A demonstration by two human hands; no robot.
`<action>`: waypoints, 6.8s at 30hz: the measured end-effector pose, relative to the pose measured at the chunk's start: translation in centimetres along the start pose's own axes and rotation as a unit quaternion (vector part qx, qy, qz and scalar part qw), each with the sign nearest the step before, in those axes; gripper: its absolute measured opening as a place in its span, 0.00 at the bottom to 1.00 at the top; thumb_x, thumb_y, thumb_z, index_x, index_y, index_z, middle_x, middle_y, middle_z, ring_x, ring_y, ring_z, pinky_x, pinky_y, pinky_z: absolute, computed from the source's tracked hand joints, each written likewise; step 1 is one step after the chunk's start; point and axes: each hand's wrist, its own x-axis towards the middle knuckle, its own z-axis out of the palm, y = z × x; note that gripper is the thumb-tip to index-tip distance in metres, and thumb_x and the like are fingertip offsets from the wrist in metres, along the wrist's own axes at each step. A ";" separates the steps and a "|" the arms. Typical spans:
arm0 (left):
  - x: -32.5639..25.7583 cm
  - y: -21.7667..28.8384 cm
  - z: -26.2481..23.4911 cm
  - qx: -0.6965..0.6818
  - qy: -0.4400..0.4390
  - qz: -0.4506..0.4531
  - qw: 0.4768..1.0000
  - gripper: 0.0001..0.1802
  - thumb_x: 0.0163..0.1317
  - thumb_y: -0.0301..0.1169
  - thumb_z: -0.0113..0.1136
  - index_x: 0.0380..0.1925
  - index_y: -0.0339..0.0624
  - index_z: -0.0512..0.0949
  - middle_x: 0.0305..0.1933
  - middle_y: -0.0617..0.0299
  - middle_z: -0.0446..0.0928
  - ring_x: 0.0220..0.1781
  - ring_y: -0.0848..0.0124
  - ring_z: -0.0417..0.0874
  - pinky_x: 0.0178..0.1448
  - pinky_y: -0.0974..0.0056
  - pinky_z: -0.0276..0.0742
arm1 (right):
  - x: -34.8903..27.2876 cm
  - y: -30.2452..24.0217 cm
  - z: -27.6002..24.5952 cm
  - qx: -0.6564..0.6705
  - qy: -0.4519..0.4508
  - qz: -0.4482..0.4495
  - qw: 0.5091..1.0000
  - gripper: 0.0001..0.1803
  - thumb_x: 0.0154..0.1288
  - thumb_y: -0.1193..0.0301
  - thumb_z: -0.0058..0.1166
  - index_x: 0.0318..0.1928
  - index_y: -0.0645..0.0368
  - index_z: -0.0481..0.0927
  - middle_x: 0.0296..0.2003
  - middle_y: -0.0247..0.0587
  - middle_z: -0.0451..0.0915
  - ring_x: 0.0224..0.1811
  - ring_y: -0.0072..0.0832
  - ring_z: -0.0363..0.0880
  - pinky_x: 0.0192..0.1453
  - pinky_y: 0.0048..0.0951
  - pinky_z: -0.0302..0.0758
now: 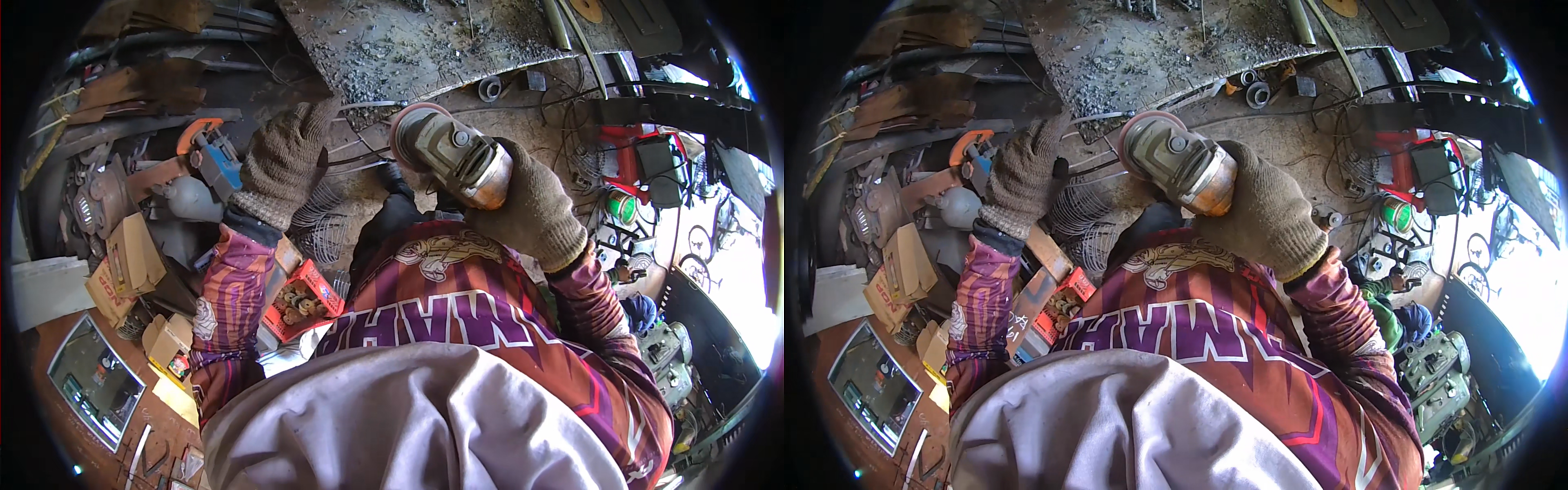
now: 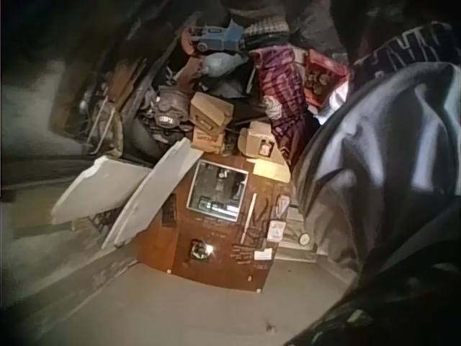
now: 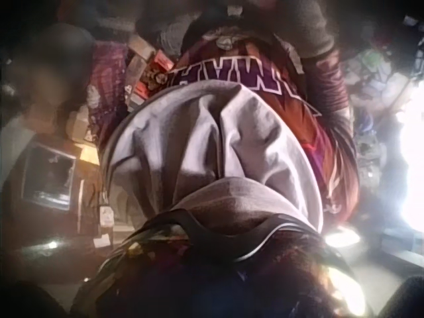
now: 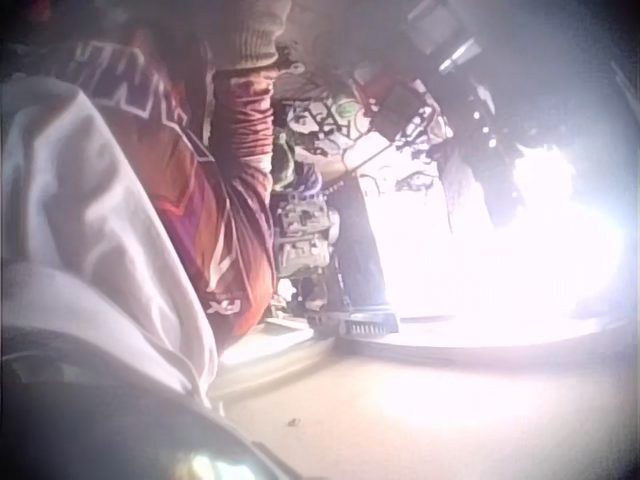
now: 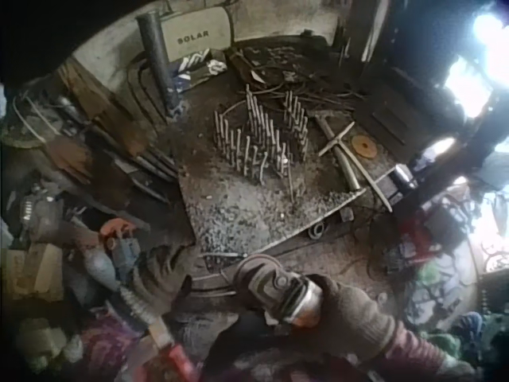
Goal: The person uses an angle grinder to smooth the joints of a wire metal structure. They hold the metal piece with a gloved hand and move the rotating disc along the wires, producing sparks upon contact.
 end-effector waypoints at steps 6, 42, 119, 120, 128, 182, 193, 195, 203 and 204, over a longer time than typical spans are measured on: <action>0.8 0.7 -0.7 -0.008 0.018 0.012 1.000 0.42 0.57 0.32 0.68 0.74 0.46 0.67 0.65 0.44 0.76 0.65 0.45 0.79 0.66 0.44 0.79 | 0.1 -1.3 0.2 -0.040 0.022 0.011 0.999 0.46 0.48 0.56 0.81 0.66 0.57 0.74 0.51 0.55 0.87 0.56 0.54 0.86 0.59 0.48 0.83; 1.2 0.0 -0.7 -0.062 0.036 0.041 0.997 0.40 0.57 0.29 0.66 0.73 0.46 0.69 0.64 0.45 0.76 0.63 0.44 0.80 0.65 0.44 0.79 | 0.1 -2.0 0.4 -0.013 0.007 0.057 0.998 0.46 0.45 0.58 0.81 0.66 0.56 0.75 0.53 0.54 0.87 0.58 0.51 0.86 0.60 0.47 0.83; 7.4 -6.2 1.9 -0.044 0.152 0.246 0.956 0.38 0.53 0.22 0.68 0.68 0.53 0.77 0.60 0.57 0.78 0.58 0.50 0.81 0.60 0.47 0.81 | 0.5 -1.4 -1.7 -0.061 0.021 0.015 0.998 0.47 0.48 0.59 0.80 0.67 0.58 0.72 0.51 0.55 0.87 0.54 0.54 0.87 0.57 0.46 0.85; 7.5 -6.2 2.2 -0.049 0.157 0.246 0.955 0.38 0.53 0.22 0.68 0.68 0.53 0.77 0.60 0.57 0.78 0.58 0.50 0.81 0.60 0.47 0.81 | 0.5 -1.6 -1.9 -0.062 0.014 0.025 0.998 0.47 0.47 0.60 0.80 0.67 0.59 0.72 0.51 0.55 0.87 0.54 0.54 0.87 0.57 0.46 0.85; 7.9 -6.2 3.5 -0.033 0.178 0.260 0.948 0.35 0.57 0.26 0.65 0.68 0.58 0.78 0.59 0.58 0.79 0.58 0.53 0.81 0.60 0.50 0.81 | 0.3 -2.9 -1.9 -0.060 0.017 0.059 0.996 0.44 0.46 0.63 0.80 0.64 0.60 0.75 0.50 0.55 0.87 0.55 0.54 0.87 0.57 0.47 0.84; 6.0 -2.8 2.3 -0.123 0.111 0.186 0.969 0.34 0.59 0.29 0.70 0.67 0.48 0.74 0.60 0.46 0.74 0.60 0.45 0.79 0.62 0.46 0.81 | -1.5 2.7 4.7 0.149 0.059 -0.001 0.987 0.51 0.44 0.59 0.82 0.69 0.61 0.72 0.57 0.54 0.84 0.60 0.47 0.85 0.64 0.44 0.81; 6.8 -3.3 1.3 -0.128 0.124 0.185 0.966 0.37 0.55 0.26 0.67 0.69 0.56 0.76 0.56 0.49 0.75 0.56 0.46 0.82 0.57 0.49 0.84 | 0.1 4.5 6.1 0.187 0.082 0.002 0.979 0.51 0.45 0.63 0.83 0.69 0.65 0.71 0.63 0.51 0.81 0.67 0.38 0.80 0.72 0.40 0.75; 6.5 -3.5 2.2 -0.106 0.155 0.175 0.967 0.37 0.55 0.29 0.70 0.68 0.57 0.76 0.58 0.49 0.73 0.57 0.46 0.81 0.59 0.48 0.83 | -0.2 5.8 6.6 0.241 0.070 -0.033 0.968 0.49 0.47 0.63 0.82 0.68 0.65 0.72 0.64 0.53 0.80 0.69 0.38 0.79 0.73 0.41 0.74; 6.6 -4.4 1.8 -0.086 0.081 0.192 0.974 0.38 0.56 0.32 0.73 0.68 0.45 0.72 0.59 0.48 0.74 0.61 0.49 0.78 0.63 0.47 0.79 | 0.6 5.2 7.5 0.200 0.138 -0.082 0.967 0.50 0.46 0.56 0.81 0.69 0.58 0.72 0.55 0.53 0.85 0.55 0.52 0.87 0.58 0.46 0.84; 6.5 -4.3 1.8 -0.086 0.082 0.192 0.974 0.38 0.56 0.32 0.73 0.68 0.45 0.72 0.59 0.48 0.74 0.61 0.49 0.78 0.63 0.47 0.79 | 0.5 5.3 7.1 0.199 0.138 -0.083 0.967 0.50 0.46 0.56 0.81 0.69 0.58 0.72 0.55 0.53 0.85 0.55 0.52 0.87 0.58 0.46 0.84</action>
